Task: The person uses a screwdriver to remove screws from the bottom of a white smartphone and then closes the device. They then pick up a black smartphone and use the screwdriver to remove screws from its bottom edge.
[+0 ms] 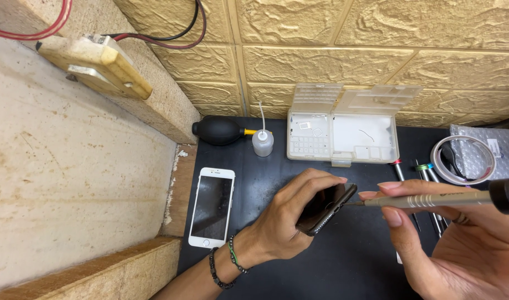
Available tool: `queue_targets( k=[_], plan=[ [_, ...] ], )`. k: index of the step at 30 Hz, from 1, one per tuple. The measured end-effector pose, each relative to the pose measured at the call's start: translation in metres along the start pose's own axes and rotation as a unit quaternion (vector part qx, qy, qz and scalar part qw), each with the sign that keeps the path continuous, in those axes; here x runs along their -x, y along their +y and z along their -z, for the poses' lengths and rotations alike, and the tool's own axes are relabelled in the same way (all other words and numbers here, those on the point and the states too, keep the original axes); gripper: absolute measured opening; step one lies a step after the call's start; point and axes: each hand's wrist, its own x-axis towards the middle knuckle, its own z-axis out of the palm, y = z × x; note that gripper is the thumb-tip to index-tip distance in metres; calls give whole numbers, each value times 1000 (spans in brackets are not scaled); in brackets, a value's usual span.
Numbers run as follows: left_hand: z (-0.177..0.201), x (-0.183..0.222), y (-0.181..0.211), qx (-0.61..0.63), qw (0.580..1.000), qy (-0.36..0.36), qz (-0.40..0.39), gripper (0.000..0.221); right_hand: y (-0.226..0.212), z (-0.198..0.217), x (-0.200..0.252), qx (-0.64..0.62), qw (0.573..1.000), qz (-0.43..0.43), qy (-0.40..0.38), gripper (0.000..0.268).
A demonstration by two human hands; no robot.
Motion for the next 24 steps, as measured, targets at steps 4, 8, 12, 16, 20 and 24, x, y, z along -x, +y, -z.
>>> queue_targets(
  k=[4,8,12,16,20,24],
  plan=[
    [0,-1,1,-1,1000,2,0,35,-6,0,-2,18,1000,-13,-5,10],
    [0,0,0,-1,1000,-3,1,37,0,1,0,8,1000,3,-8,13],
    [0,0,0,1,1000,-1,1,37,3,1,1,24,1000,7,-1,13],
    [0,0,0,0,1000,-2,2,37,-3,0,4,18,1000,4,-2,22],
    [1,0,0,3,1000,-3,0,39,-1,1,4,25,1000,4,-5,21],
    [1,0,1,2,1000,-3,2,38,3,-1,10,-11,1000,12,21,54]
  ],
)
